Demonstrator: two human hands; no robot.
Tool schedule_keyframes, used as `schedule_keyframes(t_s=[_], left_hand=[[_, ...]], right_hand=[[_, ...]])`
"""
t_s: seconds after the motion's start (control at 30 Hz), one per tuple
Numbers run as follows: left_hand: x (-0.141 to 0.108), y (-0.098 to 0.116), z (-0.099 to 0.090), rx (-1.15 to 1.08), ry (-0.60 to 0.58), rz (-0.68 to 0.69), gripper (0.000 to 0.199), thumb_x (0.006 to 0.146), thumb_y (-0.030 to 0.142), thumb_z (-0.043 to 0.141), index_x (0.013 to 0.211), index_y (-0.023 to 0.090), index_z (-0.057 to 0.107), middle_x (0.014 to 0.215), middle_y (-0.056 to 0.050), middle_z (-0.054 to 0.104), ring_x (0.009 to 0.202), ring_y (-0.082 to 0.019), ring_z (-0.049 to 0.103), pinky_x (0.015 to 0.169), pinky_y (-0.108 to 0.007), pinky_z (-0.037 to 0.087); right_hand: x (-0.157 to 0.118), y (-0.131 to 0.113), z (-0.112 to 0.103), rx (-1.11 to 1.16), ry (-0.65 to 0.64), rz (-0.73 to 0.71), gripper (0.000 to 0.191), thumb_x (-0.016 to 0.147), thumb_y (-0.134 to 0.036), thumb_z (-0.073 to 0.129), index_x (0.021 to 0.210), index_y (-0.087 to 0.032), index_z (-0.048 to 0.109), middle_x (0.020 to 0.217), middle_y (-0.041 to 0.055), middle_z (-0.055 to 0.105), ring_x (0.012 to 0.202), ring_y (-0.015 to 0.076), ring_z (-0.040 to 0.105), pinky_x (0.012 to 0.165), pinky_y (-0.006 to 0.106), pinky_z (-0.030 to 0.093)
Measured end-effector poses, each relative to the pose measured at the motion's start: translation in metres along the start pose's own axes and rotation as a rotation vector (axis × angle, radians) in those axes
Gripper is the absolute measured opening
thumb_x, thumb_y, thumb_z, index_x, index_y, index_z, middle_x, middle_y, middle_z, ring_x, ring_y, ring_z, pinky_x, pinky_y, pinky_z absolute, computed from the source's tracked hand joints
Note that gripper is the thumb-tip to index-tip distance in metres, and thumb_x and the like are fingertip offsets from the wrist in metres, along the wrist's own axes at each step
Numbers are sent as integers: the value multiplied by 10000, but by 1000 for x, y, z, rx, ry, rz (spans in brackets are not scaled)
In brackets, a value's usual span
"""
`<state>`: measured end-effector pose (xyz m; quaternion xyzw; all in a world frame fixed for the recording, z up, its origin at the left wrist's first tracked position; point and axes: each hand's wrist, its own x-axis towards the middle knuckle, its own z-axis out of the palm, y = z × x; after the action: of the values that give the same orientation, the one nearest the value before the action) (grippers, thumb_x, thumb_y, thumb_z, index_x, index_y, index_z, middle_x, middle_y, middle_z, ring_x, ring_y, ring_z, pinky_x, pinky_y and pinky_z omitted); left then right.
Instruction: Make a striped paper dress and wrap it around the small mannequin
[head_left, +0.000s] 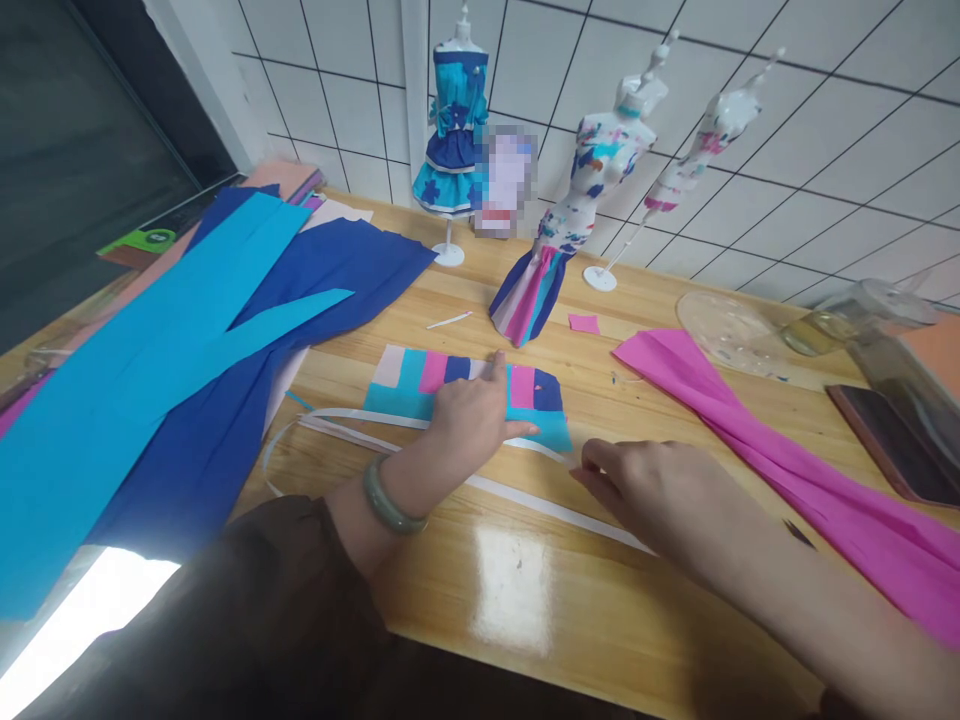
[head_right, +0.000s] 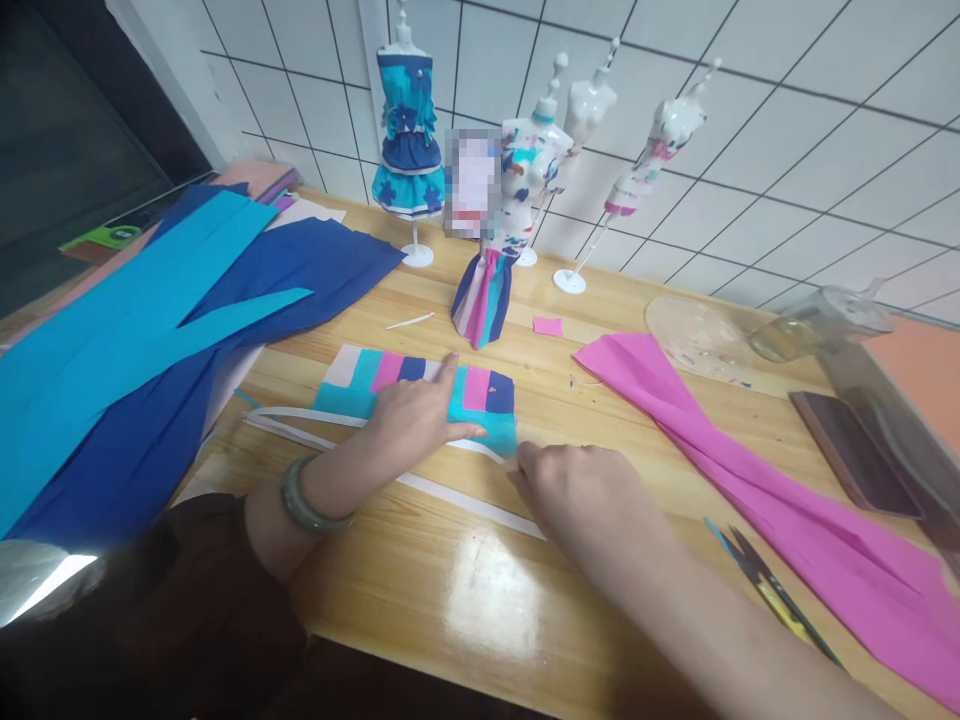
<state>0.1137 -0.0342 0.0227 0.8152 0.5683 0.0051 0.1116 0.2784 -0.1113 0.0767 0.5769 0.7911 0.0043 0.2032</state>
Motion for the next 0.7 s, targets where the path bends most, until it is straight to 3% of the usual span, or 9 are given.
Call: schedule_keyframes(t_s=[0.1, 0.23, 0.4, 0.7], left_hand=[[2, 1, 0, 0, -13, -16, 1022, 710, 774, 445, 1446, 96, 235, 827, -181, 710, 827, -327, 681, 617, -332, 445], [3, 2, -3, -12, -38, -26, 1054, 687, 763, 500, 1446, 84, 229, 844, -177, 708, 843, -322, 676, 632, -329, 448], [3, 1, -3, -24, -36, -33, 1089, 648, 708, 612, 1446, 83, 213, 874, -171, 707, 836, -303, 674, 620, -310, 448], [2, 1, -5, -45, -39, -27, 1045, 683, 733, 548, 1434, 77, 237, 919, -197, 700, 867, -310, 674, 641, -320, 464]], right_hand=[[-11, -12, 2, -13, 142, -76, 154, 851, -205, 544, 698, -202, 566, 535, 1, 624, 447, 214, 608, 429, 281, 173], [-20, -25, 2, -28, 296, -177, 184, 732, -57, 587, 636, -206, 535, 493, -16, 574, 379, 187, 544, 419, 285, 182], [-25, -37, -4, -66, 339, -196, 229, 647, 27, 525, 631, -201, 524, 479, -10, 540, 359, 166, 499, 432, 284, 185], [-30, -53, -12, -4, 439, -255, 215, 556, 16, 538, 591, -196, 548, 453, -1, 525, 341, 175, 462, 430, 284, 200]])
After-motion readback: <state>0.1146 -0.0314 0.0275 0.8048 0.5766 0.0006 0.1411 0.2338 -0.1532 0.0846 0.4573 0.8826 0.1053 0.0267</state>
